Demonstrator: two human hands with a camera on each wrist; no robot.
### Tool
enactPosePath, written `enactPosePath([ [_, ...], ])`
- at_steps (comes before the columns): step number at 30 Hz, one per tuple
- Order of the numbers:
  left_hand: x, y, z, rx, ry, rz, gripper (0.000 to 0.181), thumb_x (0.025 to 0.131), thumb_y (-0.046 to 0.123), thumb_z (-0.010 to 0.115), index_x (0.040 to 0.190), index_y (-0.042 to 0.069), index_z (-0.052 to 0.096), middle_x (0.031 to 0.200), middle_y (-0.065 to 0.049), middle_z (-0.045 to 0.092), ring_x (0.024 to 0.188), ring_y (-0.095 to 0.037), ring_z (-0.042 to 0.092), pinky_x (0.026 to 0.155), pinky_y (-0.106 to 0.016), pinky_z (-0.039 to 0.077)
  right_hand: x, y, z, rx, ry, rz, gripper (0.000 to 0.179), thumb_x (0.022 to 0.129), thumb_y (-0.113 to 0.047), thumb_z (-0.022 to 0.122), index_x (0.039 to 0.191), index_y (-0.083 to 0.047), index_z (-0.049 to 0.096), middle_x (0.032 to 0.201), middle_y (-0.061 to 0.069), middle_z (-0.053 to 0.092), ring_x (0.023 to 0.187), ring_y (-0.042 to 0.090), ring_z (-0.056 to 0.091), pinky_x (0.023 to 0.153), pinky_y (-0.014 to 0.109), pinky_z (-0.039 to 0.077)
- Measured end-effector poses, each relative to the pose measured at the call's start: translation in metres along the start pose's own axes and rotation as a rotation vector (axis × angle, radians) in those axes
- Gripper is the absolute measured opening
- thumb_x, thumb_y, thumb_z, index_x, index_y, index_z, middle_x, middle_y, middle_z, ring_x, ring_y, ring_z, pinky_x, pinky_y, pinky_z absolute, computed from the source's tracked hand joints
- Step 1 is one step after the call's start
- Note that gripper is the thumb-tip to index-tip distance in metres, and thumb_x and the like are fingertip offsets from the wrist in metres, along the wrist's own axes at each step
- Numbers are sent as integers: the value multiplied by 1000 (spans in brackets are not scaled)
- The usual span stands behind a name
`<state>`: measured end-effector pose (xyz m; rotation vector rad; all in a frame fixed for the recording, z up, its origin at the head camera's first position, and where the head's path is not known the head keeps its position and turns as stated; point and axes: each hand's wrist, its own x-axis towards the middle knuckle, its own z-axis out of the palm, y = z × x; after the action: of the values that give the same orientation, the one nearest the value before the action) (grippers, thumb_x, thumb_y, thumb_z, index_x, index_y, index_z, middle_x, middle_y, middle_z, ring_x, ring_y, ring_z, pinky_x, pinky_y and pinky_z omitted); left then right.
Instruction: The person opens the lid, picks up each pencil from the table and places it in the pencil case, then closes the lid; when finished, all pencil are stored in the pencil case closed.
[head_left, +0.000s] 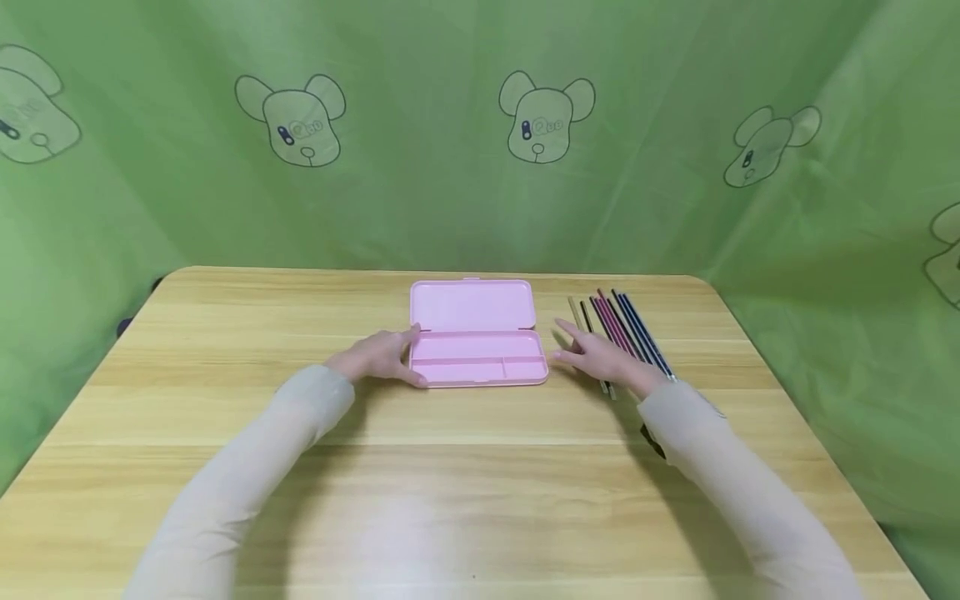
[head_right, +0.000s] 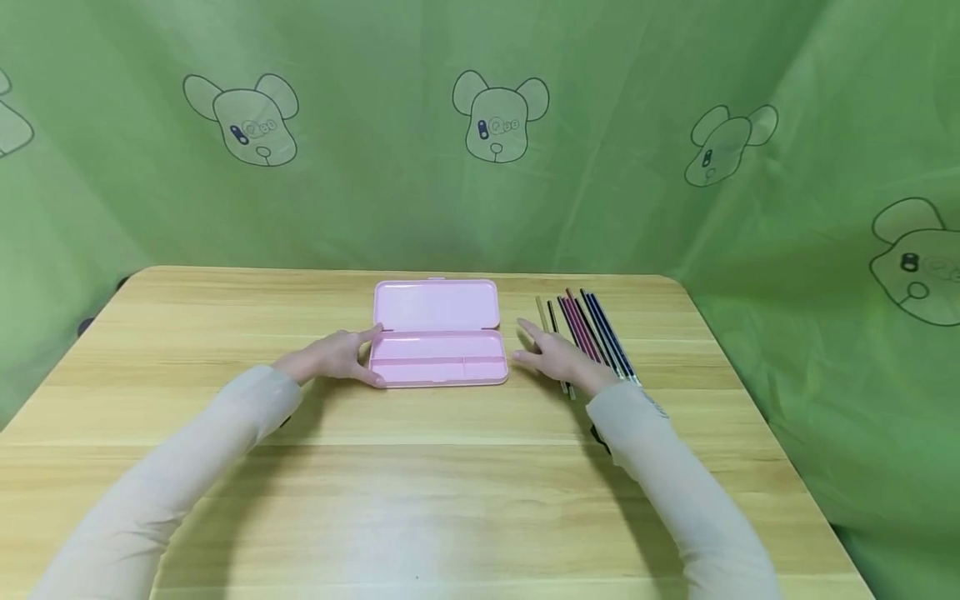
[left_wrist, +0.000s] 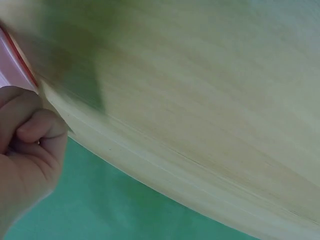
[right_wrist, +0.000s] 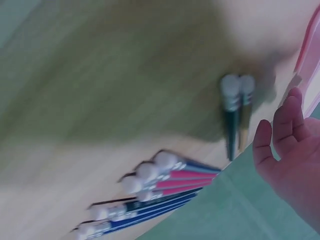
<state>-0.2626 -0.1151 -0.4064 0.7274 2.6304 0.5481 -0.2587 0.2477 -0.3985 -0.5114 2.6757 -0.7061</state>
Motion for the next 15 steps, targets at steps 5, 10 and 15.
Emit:
enactPosePath([
  [5,1,0,0,-54,-11,-2,105,71,45,74,144,-2,15,143,-25,28,130,-36,32,109,-41,25,-3,10,-3,-26,85,13,67,93,-27,51,144,2,17,84,10,52,70,18,46,61,30,43],
  [10,1,-1,2,-103,-23,-28,106,71,43,75,145,-1,12,142,-27,28,131,-35,30,110,-42,23,-5,16,-6,-42,148,52,65,94,-25,51,142,5,20,90,14,47,77,22,45,66,33,42],
  [15,2,-4,3,-119,-24,-26,107,71,43,75,145,-1,11,142,-28,29,131,-36,29,110,-42,22,-6,20,-8,-30,177,80,65,93,-22,52,142,7,19,95,17,47,82,25,46,71,36,43],
])
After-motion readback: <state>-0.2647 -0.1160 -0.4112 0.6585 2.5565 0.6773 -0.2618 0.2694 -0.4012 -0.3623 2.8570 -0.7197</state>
